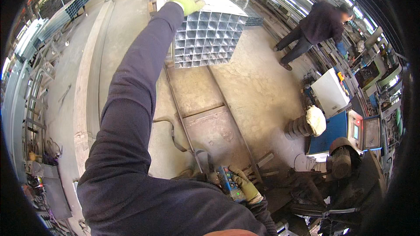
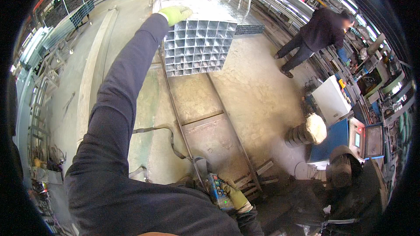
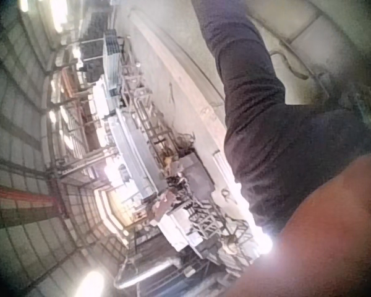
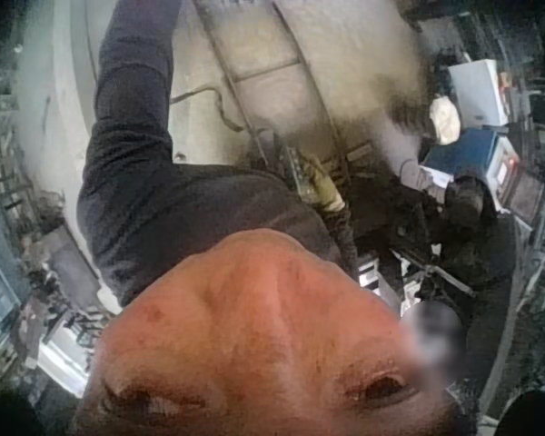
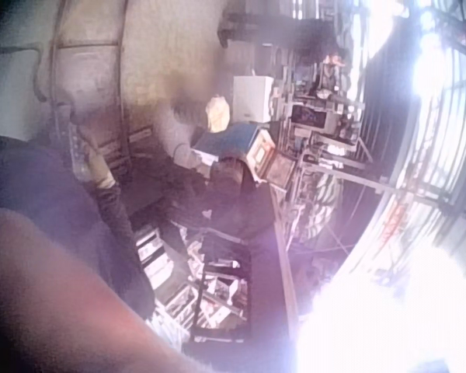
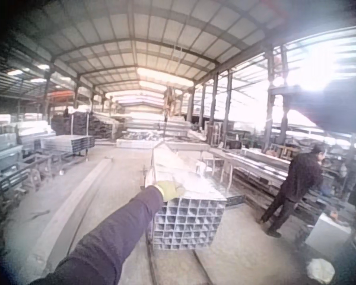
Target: The person uses a remote control to operate an overhead crane, lifting and moving a bundle of metal profiles across the workshop floor. They guide the load to a stacking area and place it down, then detach the crane hook and walk to a workbench to handle a single metal profile.
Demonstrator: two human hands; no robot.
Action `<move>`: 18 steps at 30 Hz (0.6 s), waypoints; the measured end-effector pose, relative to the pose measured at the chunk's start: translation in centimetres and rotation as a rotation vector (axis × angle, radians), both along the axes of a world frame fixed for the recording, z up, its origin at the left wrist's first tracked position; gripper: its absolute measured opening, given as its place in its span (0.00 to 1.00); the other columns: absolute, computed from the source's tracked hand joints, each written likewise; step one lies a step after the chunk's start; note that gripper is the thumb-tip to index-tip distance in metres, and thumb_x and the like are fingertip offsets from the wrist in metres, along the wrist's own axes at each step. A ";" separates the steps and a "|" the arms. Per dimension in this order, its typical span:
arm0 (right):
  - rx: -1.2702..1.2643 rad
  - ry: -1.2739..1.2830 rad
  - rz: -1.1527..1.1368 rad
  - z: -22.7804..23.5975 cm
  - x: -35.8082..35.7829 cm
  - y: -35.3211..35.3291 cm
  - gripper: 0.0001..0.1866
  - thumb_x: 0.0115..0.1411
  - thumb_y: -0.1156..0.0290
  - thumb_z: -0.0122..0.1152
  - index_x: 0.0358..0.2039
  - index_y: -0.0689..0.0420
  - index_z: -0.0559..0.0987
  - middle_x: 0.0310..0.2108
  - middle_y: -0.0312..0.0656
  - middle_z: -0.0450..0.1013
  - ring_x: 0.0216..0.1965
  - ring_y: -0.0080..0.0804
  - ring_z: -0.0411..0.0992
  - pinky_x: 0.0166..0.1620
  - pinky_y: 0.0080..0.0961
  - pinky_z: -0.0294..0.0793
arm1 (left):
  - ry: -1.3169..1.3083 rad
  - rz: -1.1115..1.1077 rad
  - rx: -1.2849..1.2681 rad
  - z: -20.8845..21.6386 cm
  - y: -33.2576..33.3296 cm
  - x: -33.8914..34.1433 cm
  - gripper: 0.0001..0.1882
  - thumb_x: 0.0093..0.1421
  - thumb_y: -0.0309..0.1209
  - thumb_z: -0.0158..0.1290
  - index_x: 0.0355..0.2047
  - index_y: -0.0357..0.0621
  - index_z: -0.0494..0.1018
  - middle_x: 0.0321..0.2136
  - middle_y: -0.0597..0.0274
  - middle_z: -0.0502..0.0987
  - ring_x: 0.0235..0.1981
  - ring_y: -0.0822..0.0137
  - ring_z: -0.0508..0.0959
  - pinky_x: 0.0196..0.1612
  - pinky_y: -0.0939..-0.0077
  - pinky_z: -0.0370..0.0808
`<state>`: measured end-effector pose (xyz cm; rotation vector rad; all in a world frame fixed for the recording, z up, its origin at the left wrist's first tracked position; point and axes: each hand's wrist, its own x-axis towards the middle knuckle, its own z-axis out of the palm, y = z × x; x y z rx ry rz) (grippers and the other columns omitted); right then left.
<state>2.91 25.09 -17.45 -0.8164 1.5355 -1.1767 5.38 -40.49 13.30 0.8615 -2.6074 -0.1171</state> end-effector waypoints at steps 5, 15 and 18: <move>0.035 -0.206 -0.037 -6.6 -1.3 -0.4 0.20 0.74 0.65 0.55 0.63 0.56 0.72 0.53 0.35 0.75 0.50 0.23 0.74 0.52 0.23 0.75 | -0.015 0.020 -0.112 -1.3 -1.0 -0.7 0.39 0.72 0.62 0.34 0.69 0.47 0.67 0.68 0.47 0.68 0.70 0.49 0.66 0.72 0.62 0.59; -0.058 -0.264 -0.106 -14.3 -4.6 -8.4 0.24 0.75 0.66 0.51 0.69 0.59 0.67 0.60 0.40 0.71 0.58 0.26 0.70 0.60 0.25 0.72 | -0.022 0.063 -0.197 -3.1 -6.0 -4.0 0.37 0.69 0.61 0.42 0.62 0.42 0.74 0.62 0.42 0.74 0.64 0.46 0.72 0.68 0.57 0.64; -0.168 0.056 -0.026 -16.1 -5.1 -13.5 0.25 0.76 0.67 0.49 0.69 0.61 0.66 0.65 0.44 0.67 0.60 0.31 0.70 0.64 0.27 0.70 | 0.074 0.007 -0.475 -3.8 -8.2 -5.4 0.34 0.72 0.58 0.35 0.62 0.49 0.75 0.60 0.43 0.76 0.62 0.46 0.74 0.68 0.56 0.63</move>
